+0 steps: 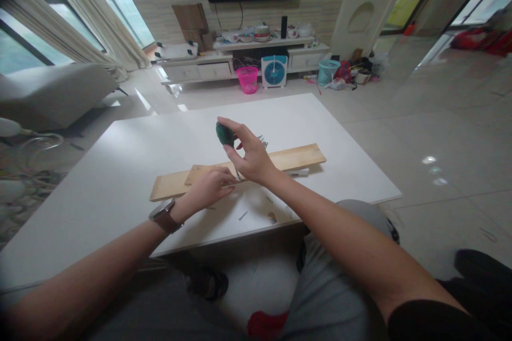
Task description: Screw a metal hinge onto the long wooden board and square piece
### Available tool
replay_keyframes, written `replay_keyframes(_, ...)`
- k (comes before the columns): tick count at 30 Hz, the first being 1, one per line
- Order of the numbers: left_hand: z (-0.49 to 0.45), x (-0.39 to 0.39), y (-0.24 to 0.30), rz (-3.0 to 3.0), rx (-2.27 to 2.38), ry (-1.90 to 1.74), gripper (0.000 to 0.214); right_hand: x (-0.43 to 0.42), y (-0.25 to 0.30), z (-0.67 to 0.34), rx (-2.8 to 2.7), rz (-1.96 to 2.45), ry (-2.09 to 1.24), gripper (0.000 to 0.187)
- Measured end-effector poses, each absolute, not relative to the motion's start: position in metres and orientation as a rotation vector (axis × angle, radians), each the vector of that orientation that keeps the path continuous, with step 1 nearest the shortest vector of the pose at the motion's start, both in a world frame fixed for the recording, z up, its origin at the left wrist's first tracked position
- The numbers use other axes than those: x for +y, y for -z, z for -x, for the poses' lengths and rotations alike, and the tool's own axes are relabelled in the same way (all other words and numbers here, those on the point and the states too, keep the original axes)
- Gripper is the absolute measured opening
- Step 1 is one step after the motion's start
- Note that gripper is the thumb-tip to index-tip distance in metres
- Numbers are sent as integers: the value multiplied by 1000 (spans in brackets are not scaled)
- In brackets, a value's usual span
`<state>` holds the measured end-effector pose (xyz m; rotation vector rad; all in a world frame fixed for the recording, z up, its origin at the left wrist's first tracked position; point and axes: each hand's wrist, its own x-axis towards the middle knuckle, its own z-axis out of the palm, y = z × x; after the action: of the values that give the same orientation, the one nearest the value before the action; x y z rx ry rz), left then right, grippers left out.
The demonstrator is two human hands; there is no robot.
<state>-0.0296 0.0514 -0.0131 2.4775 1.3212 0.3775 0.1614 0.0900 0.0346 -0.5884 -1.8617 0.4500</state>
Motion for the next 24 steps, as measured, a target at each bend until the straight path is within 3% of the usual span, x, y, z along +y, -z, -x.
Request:
replay_keyframes(10,26,56,15,-2187,1362,-790,4,92,-31,-161,-1829,625,-505,58)
replay_keyframes(24,6,66,8,-1916,1248,-1176,14,88,-37,-162,-1815,657,-624,62)
